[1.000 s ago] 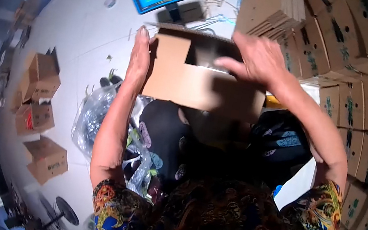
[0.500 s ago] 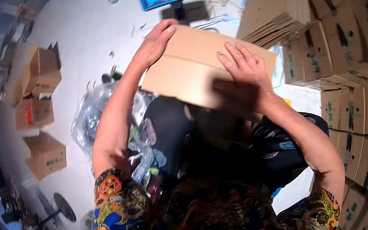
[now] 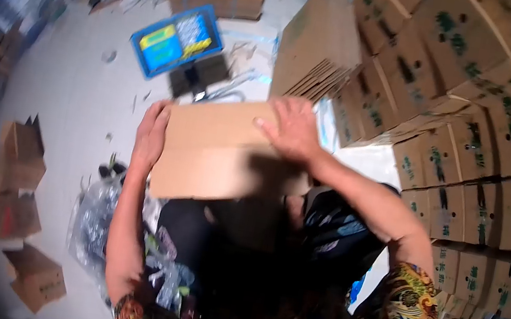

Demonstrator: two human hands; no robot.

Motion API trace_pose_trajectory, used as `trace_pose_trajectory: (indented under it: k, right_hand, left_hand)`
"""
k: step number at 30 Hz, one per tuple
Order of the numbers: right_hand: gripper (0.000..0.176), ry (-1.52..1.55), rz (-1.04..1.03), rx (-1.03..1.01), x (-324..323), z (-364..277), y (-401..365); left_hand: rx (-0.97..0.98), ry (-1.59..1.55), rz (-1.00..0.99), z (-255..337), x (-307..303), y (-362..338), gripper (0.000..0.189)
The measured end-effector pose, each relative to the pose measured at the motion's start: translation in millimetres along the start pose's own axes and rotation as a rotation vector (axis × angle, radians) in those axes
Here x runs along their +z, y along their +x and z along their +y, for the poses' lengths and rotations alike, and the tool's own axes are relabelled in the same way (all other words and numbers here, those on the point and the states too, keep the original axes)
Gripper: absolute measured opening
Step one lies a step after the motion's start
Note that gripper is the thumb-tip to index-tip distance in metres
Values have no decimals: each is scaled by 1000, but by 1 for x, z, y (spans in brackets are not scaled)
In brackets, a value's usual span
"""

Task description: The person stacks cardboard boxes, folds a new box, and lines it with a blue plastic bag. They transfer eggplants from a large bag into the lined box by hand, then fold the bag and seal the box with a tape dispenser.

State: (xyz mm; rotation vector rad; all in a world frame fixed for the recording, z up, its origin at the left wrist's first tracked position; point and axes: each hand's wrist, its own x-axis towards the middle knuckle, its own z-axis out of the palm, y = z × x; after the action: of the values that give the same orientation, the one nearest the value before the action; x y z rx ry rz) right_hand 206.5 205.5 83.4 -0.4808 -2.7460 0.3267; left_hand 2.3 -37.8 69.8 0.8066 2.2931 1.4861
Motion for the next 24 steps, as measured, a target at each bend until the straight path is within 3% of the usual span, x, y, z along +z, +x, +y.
trace_pose_trajectory:
  k: [1,3,4,5,9,13,14,17,20,21,24]
  right_hand:
    - [57,-79,-5,27,3,-4,1]
    - [52,-114,-9,-13,-2,-9,5]
    - [57,-114,0,-43,2,-4,5]
    - [57,-144,-33,-55,-3,-7,4]
    - [60,-126,-58,-69,0,-3,2]
    - [60,-120,-92,-64,-4,-2,3]
    - [59,-125,-87,-73,-4,-1,2]
    - [57,-70,-302,40,-24,-12,9]
    - [63,-14,-346,-50,-25,14,17]
    - [60,97,-339,-104,-29,29,19]
    - [54,465,-346,40,-51,69,16]
  left_hand:
    - [1,11,-28,18,-2,-5,40]
    - [48,-16,-38,-8,-2,1,48]
    - [-106,-213,-79,1,0,-5,55]
    - [-126,-461,-127,7,1,-10,65]
    - [-176,-691,-168,10,-2,-12,72]
    - [-144,-452,-182,14,0,-11,66]
    - [-99,-245,-119,9,1,-8,53]
    - [46,65,-62,7,1,-1,40]
    - [110,126,-43,-3,1,7,34]
    - [88,103,-25,-7,1,8,33]
    - [-5,124,-18,12,2,2,32]
